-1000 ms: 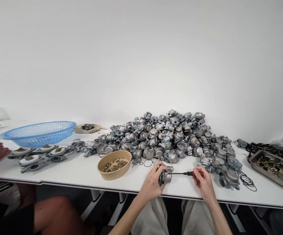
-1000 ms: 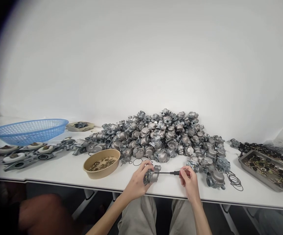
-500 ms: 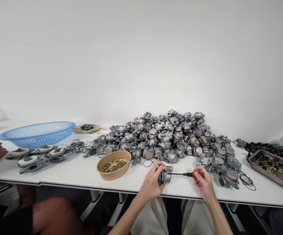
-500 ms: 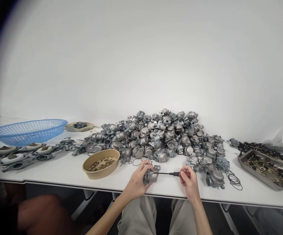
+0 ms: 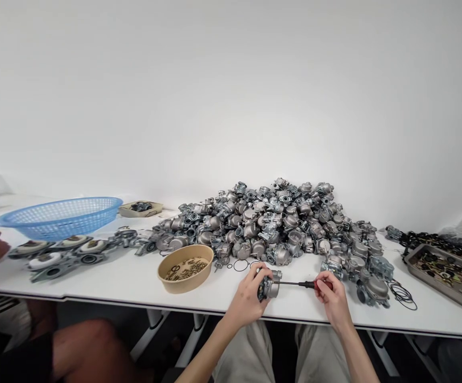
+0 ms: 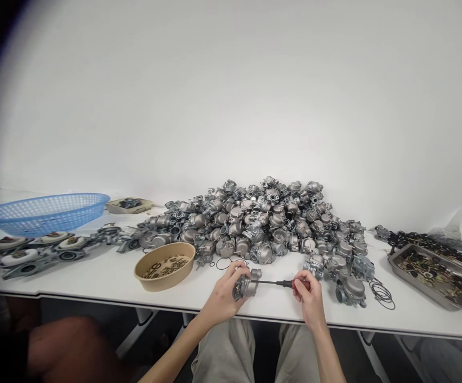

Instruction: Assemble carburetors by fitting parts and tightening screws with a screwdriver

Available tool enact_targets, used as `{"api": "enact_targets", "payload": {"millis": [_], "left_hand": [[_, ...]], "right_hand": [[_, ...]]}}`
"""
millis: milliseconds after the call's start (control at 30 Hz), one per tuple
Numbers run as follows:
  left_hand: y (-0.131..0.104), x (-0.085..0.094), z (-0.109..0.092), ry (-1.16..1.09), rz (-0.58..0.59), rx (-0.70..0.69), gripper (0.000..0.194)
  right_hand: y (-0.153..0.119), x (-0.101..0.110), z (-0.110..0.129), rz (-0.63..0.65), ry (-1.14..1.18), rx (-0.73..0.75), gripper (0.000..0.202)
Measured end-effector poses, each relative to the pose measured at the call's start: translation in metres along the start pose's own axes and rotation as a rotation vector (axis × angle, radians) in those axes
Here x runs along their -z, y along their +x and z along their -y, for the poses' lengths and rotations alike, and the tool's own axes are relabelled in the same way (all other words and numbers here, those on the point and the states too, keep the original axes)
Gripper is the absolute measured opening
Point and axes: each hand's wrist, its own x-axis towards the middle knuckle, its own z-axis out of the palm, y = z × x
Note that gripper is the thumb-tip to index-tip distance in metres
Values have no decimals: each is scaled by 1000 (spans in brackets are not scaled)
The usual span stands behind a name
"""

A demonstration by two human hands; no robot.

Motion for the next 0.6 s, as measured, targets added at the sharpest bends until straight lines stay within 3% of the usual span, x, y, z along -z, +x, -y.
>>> {"api": "enact_targets", "payload": {"millis": [267, 467, 600], "left_hand": [[-1, 0, 4, 5, 6, -5, 42], [0, 1, 3, -36, 2, -16, 65], [0, 1, 2, -21, 21, -19, 56]], "right_hand": [[3, -3, -7, -49, -81, 6, 53], [-1, -3, 1, 10, -28, 6, 46], [-1, -3, 3, 17, -8, -11, 45]]}}
